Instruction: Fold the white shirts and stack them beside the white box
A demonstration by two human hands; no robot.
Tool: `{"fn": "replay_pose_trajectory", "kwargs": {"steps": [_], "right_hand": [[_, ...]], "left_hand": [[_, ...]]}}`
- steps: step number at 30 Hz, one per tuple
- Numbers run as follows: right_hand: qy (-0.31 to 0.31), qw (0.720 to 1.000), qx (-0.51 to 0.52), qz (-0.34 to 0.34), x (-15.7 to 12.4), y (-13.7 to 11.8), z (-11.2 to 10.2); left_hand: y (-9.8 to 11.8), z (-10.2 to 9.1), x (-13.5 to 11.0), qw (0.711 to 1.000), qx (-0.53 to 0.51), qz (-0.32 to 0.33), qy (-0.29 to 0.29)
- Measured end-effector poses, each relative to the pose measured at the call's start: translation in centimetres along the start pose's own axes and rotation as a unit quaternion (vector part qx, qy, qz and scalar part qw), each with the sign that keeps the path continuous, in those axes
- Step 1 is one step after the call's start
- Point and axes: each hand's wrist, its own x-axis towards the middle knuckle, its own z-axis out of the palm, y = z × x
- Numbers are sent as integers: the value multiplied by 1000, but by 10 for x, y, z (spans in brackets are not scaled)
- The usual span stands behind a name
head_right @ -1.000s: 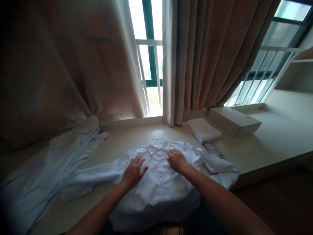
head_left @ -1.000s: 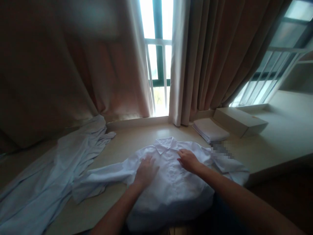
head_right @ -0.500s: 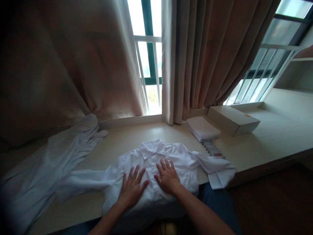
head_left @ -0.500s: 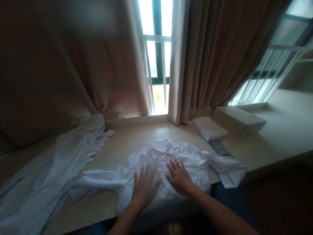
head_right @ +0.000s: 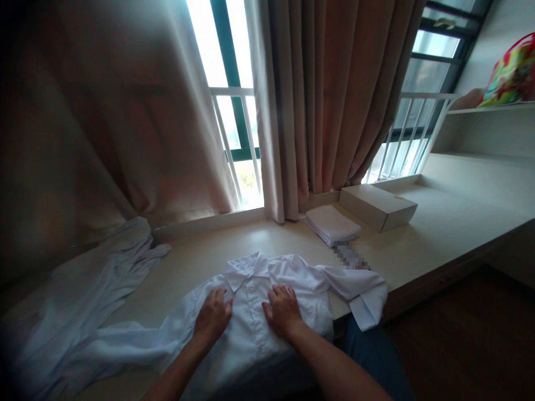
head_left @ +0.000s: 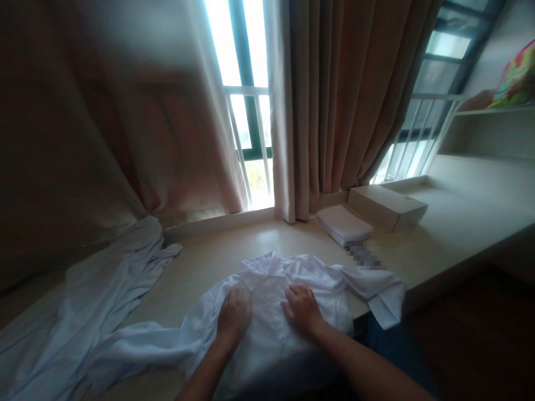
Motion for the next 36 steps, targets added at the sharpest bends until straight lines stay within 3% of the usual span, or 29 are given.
{"fn": "replay_pose_trajectory", "kwargs": {"steps": [5,10,15,18,23,32,36], "right_hand": [[-91,995,-39,-4,59,10,-9],[-5,1000,-18,2,104,38,5],[-11,998,-34,47,107,63,38],[1,994,-58,89,108,66,46],[-9,995,-71,74,109,61,44],[23,996,-82,38,105,54,32],[4,996,-79,39,106,49,25]], "left_hand": [[-12,26,37,998,-8,-43,37],[-20,46,42,994,44,-71,64],[-22,50,43,990,83,-85,73],[-21,53,43,987,98,-104,72],[-20,57,43,981,107,-152,54],[-17,51,44,982,96,-153,53],[-14,44,44,984,89,-146,50]]}}
